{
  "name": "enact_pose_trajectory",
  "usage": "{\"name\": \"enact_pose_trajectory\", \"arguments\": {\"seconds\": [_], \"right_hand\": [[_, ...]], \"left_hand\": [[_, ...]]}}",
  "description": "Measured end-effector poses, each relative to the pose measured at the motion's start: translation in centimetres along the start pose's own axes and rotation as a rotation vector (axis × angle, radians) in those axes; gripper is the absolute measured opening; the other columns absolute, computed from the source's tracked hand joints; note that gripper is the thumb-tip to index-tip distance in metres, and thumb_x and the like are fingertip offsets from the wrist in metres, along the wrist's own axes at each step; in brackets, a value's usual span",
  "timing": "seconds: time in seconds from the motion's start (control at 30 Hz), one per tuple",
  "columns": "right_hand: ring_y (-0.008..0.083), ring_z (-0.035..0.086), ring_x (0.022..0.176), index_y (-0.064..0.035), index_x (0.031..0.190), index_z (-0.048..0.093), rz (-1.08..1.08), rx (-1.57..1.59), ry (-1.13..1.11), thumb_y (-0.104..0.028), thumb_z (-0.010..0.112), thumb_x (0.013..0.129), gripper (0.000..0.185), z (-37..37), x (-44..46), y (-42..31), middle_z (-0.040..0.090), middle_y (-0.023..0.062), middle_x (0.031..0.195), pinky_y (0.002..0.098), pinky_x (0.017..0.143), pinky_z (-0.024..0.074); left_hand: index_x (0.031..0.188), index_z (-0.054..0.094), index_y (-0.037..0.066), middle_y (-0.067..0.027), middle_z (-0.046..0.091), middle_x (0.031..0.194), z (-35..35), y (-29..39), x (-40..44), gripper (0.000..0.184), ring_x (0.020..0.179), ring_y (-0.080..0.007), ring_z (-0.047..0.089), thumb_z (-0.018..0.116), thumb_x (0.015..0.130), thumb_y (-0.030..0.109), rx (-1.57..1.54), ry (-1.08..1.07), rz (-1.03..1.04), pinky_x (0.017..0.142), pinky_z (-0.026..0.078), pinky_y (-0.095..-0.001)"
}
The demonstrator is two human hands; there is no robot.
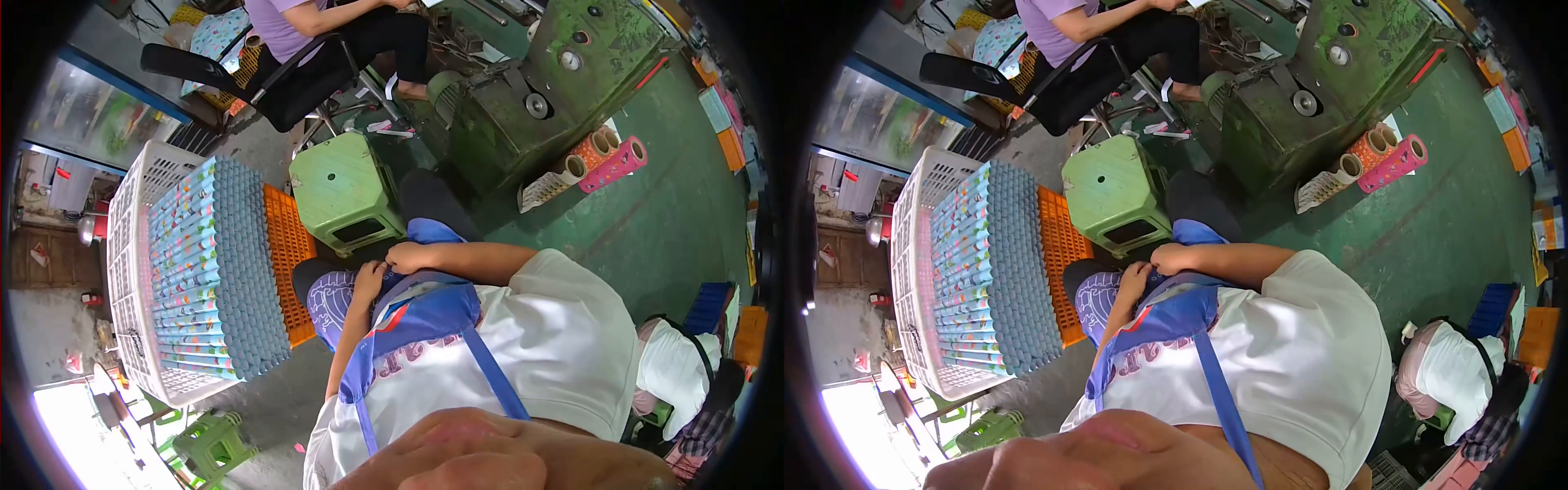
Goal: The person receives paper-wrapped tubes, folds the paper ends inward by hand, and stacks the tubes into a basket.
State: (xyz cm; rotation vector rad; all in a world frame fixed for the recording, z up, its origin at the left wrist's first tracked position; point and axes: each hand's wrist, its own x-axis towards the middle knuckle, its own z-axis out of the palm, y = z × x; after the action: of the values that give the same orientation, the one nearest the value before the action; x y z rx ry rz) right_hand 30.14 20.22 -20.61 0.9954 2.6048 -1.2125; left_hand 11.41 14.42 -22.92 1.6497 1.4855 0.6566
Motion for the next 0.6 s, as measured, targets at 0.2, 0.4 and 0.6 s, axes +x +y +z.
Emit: {"name": "enact_pose_trajectory", "arguments": {"seconds": [0.2, 0.4, 0.6], "right_hand": [[0.0396, 0.069, 0.099, -0.0074, 0.102, 0.076, 0.085, 0.052, -0.017, -0.017, 0.062, 0.080, 0.027, 0.27, 0.42, -0.22, 0.073, 0.0194, 0.102, 0.0505, 0.085, 0.0530], [0.0384, 0.069, 0.098, -0.0091, 0.102, 0.074, 0.097, 0.009, -0.049, -0.021, 0.065, 0.082, 0.025, 0.45, 0.58, 0.03, 0.073, 0.0188, 0.101, 0.0502, 0.083, 0.0529], [0.0385, 0.069, 0.097, -0.0097, 0.102, 0.074, 0.104, -0.016, -0.071, -0.023, 0.066, 0.083, 0.024, 0.59, 0.68, 0.27, 0.073, 0.0184, 0.100, 0.0502, 0.082, 0.0527]], "left_hand": [[0.107, 0.068, -0.001, -0.0154, 0.071, 0.099, -0.18, 0.31, 0.26, 0.019, 0.092, -0.0252, 0.068, 0.065, 0.093, 0.012, -0.186, -0.162, -0.224, 0.084, 0.052, -0.0355], [0.114, 0.066, -0.003, -0.0116, 0.072, 0.102, -0.11, 0.22, 0.10, 0.022, 0.093, -0.0182, 0.065, 0.063, 0.095, 0.009, -0.138, -0.232, -0.221, 0.086, 0.050, -0.0301], [0.116, 0.066, -0.004, -0.0109, 0.071, 0.104, 0.02, -0.40, 0.15, 0.024, 0.095, -0.0186, 0.064, 0.063, 0.095, 0.007, -0.211, -0.240, -0.234, 0.088, 0.050, -0.0302]]}}
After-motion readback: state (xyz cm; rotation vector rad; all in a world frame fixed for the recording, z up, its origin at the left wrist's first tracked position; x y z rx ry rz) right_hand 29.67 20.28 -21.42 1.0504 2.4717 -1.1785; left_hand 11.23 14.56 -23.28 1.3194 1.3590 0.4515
